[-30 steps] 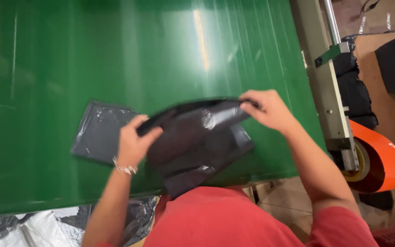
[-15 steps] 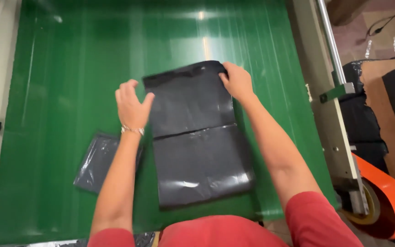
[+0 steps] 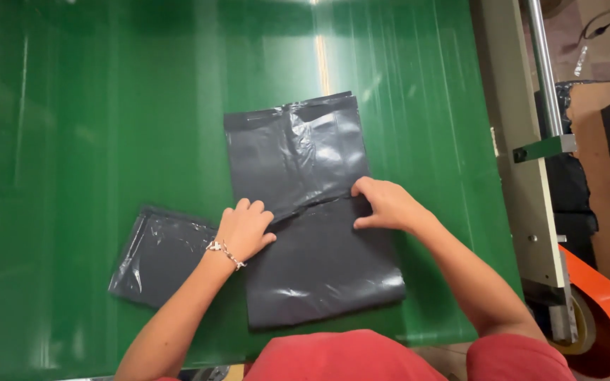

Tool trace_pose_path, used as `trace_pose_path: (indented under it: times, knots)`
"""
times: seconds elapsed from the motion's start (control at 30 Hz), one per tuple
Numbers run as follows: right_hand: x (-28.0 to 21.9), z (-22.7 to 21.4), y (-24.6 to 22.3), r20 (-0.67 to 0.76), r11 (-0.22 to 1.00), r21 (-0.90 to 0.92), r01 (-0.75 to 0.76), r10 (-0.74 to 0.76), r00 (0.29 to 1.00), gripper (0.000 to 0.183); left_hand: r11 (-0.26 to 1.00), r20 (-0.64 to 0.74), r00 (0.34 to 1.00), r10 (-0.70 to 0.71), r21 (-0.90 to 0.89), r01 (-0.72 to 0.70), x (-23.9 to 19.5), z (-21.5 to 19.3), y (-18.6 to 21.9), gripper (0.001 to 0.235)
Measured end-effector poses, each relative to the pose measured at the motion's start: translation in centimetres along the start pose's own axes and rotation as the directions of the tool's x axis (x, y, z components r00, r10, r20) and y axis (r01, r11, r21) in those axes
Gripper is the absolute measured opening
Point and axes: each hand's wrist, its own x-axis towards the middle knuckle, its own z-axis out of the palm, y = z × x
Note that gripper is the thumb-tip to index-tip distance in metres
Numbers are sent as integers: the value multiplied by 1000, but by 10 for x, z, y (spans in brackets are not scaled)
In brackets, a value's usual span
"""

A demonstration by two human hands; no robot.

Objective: Folding black plastic bags and placing them into clear plastic packaging sleeves at a factory workstation.

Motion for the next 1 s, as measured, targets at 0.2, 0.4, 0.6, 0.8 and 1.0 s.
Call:
trace_pose_path:
  times: [0.2,0.4,0.6,0.8,1.0]
  knots:
    - [8,8,31,-72,999,42,31,-28,997,53,811,-145,984,107,-559,-170,-4,-53,-26,27]
    - [91,-65,42,-324,1000,-3,-22,20,946,31,529,-13,930,-368,-825,198,61,-57,-102,43]
    - [189,-43,95,-430,981,-189,-48,-38,902,38,562,-41,815,-578,-744,361,112,3,-120,41]
    - [203,-57,76,-245,979,-158,-126,85,966,77,590,-50,756,-652,-660,465,106,-1,-102,30]
    - [247,-36,106,-73,893,-336,-300,293,953,76,847,-611,673,-416,-529,43,70,-41,-5,35]
